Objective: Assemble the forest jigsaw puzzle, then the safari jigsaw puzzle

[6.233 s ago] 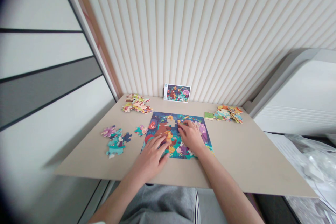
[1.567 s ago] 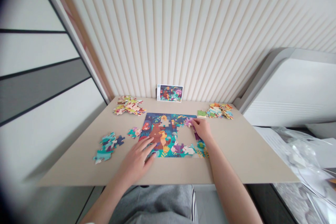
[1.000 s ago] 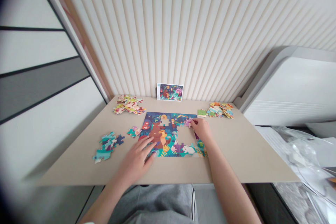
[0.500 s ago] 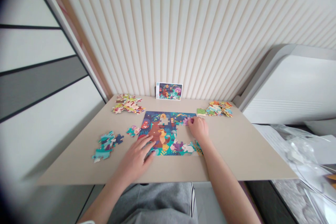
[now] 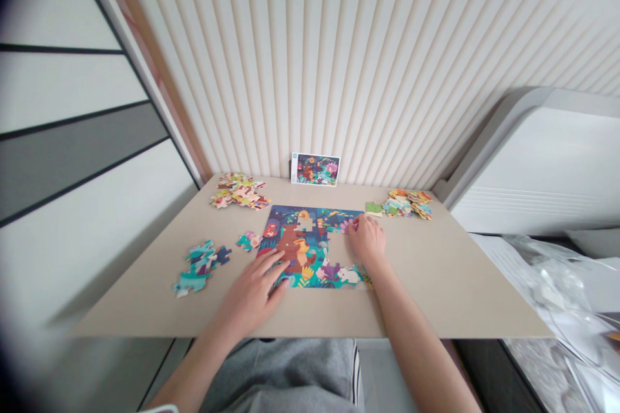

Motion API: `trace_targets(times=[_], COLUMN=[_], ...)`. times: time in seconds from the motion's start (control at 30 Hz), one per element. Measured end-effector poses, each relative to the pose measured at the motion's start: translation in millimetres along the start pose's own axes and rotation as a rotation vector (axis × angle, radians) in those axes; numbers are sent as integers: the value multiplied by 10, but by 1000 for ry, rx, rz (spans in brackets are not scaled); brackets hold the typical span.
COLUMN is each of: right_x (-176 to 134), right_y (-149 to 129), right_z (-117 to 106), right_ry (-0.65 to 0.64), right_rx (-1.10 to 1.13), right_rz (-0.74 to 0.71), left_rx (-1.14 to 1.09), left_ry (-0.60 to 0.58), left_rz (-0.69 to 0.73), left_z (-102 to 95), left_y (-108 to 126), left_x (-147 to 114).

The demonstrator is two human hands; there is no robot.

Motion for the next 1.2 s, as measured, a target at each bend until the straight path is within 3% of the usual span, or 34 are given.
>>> trace_targets(times=[0.4, 1.0, 1.2], right_x=[0, -31, -24], right_y=[-57, -106, 56], right_z=[16, 17, -28], right_ry=[-123, -191, -97], right_rx=[-50, -70, 85], right_rz=[-305, -336, -282], left_rx=[-10, 2, 7], left_ry=[21, 2, 6], left_rz=[7, 10, 7], left_z=[9, 15, 31], left_y=[-2, -7, -18], left_x=[-7, -7, -8])
Point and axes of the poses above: each hand's wrist, its own x-axis towards the middle knuckle, its own z-axis out of the palm, y = z × x, the point moved 3 cm from there along x, towards the middle knuckle, and after that the axes turned 4 degrees about x, right-handed, at the moved point
